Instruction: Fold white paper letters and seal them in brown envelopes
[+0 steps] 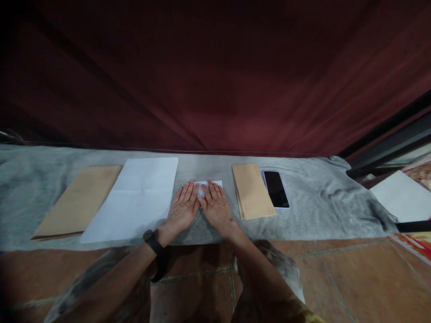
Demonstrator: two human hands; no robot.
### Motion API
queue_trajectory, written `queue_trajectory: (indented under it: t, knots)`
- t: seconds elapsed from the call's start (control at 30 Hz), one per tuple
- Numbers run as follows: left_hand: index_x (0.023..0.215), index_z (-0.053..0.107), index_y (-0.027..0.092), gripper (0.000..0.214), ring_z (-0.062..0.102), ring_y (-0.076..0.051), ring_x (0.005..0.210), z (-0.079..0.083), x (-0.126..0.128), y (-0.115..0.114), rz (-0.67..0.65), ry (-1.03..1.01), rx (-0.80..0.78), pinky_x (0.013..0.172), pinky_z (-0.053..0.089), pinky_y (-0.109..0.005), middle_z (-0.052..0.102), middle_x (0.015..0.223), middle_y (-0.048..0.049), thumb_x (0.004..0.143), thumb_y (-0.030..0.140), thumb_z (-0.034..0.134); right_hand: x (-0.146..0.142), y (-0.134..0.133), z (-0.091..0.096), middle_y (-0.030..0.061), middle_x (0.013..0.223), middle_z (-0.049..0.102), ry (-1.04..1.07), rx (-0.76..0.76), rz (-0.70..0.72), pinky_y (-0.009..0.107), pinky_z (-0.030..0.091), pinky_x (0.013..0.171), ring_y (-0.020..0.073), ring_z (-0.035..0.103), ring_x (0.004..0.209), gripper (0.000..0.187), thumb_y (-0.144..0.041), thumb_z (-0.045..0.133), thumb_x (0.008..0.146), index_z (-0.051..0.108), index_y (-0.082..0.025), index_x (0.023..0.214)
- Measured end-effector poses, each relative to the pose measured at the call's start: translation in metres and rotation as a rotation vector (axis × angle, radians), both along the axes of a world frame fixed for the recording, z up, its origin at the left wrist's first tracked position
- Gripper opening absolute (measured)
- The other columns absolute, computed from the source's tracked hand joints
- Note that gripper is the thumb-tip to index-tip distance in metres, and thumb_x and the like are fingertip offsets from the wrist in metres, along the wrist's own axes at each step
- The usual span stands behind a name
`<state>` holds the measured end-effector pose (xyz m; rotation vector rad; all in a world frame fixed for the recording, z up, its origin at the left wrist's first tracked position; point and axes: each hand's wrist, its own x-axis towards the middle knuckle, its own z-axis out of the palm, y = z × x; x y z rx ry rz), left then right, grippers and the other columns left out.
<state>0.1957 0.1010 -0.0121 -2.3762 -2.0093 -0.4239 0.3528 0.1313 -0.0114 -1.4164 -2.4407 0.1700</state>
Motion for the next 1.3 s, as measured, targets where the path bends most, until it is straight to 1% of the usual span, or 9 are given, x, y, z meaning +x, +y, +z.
queue_trajectory:
  t: [0.23, 0.37, 0.53, 0.7, 0.87, 1.0, 1.07, 1.17, 1.3]
  knots:
    - [0.156, 0.028, 0.009, 0.061, 0.023, -0.029, 0.154, -0.005, -0.003, 0.0, 0.038, -0.012, 0.026, 0.123, 0.029, -0.051, 0.032, 0.163, -0.0182, 0.101, 0.034, 0.035, 0.005, 0.001, -0.008, 0.0156, 0.165, 0.028, -0.03, 0.054, -0.085, 0.048, 0.025, 0.122, 0.0286, 0.027, 0.152, 0.057, -0.043, 0.041, 0.106, 0.037, -0.015, 0.156]
    - [0.155, 0.031, 0.007, 0.06, 0.026, -0.03, 0.153, -0.005, -0.002, -0.001, 0.075, -0.023, 0.023, 0.122, 0.031, -0.051, 0.033, 0.162, -0.0193, 0.101, 0.033, 0.035, 0.007, 0.001, -0.007, 0.0153, 0.165, 0.028, -0.04, 0.067, -0.106, 0.047, 0.026, 0.121, 0.0288, 0.029, 0.151, 0.056, -0.043, 0.04, 0.106, 0.038, -0.016, 0.156]
    - [0.152, 0.035, 0.0, 0.059, 0.031, -0.032, 0.15, -0.004, -0.001, -0.004, 0.122, -0.02, -0.003, 0.12, 0.033, -0.05, 0.035, 0.16, -0.0238, 0.101, 0.03, 0.032, 0.009, 0.0, -0.007, 0.017, 0.165, 0.028, -0.047, 0.074, -0.144, 0.048, 0.027, 0.121, 0.0307, 0.03, 0.15, 0.057, -0.045, 0.039, 0.106, 0.04, -0.016, 0.155]
    - [0.153, 0.033, 0.002, 0.059, 0.034, -0.032, 0.149, -0.004, -0.002, -0.005, 0.12, -0.014, 0.02, 0.119, 0.035, -0.051, 0.038, 0.158, -0.0238, 0.101, 0.029, 0.032, 0.011, -0.003, -0.008, 0.0191, 0.165, 0.025, -0.037, 0.08, -0.178, 0.051, 0.028, 0.12, 0.0321, 0.03, 0.15, 0.06, -0.046, 0.04, 0.105, 0.036, -0.014, 0.157]
    - [0.149, 0.04, -0.001, 0.055, 0.038, -0.032, 0.147, 0.006, -0.002, -0.007, 0.137, 0.028, -0.077, 0.12, 0.032, -0.048, 0.039, 0.157, -0.0258, 0.101, 0.024, 0.031, 0.013, -0.004, -0.01, 0.0196, 0.164, 0.026, -0.054, 0.085, -0.193, 0.05, 0.028, 0.12, 0.0323, 0.03, 0.15, 0.061, -0.046, 0.041, 0.105, 0.035, -0.015, 0.157]
    - [0.148, 0.046, 0.009, 0.052, 0.044, -0.033, 0.143, 0.019, -0.002, -0.011, 0.152, 0.003, -0.107, 0.115, 0.038, -0.051, 0.043, 0.157, -0.0209, 0.1, 0.023, 0.03, 0.016, -0.004, -0.01, 0.0204, 0.164, 0.027, -0.061, 0.099, -0.172, 0.05, 0.028, 0.12, 0.0327, 0.03, 0.15, 0.062, -0.047, 0.041, 0.105, 0.036, -0.013, 0.156]
    - [0.146, 0.048, 0.009, 0.051, 0.049, -0.035, 0.138, 0.025, -0.003, -0.013, 0.164, -0.022, -0.095, 0.111, 0.042, -0.052, 0.048, 0.153, -0.0215, 0.1, 0.026, 0.034, 0.018, -0.005, -0.01, 0.0204, 0.163, 0.028, -0.058, 0.111, -0.163, 0.051, 0.029, 0.12, 0.0327, 0.03, 0.15, 0.061, -0.047, 0.04, 0.105, 0.036, -0.012, 0.156]
    - [0.143, 0.051, 0.006, 0.051, 0.055, -0.034, 0.129, 0.031, -0.008, -0.011, 0.172, -0.083, -0.093, 0.109, 0.044, -0.048, 0.059, 0.14, -0.0226, 0.098, 0.03, 0.044, 0.02, -0.006, -0.01, 0.0196, 0.163, 0.031, -0.05, 0.127, -0.148, 0.051, 0.029, 0.119, 0.0328, 0.031, 0.15, 0.06, -0.045, 0.04, 0.106, 0.036, -0.012, 0.156]
    - [0.141, 0.052, 0.006, 0.051, 0.056, -0.033, 0.128, 0.031, -0.013, -0.007, 0.171, -0.178, -0.111, 0.11, 0.043, -0.048, 0.062, 0.135, -0.0225, 0.094, 0.026, 0.051, 0.021, -0.008, -0.01, 0.0196, 0.163, 0.03, -0.057, 0.129, -0.138, 0.051, 0.028, 0.12, 0.0332, 0.031, 0.15, 0.058, -0.043, 0.041, 0.106, 0.038, -0.012, 0.155]
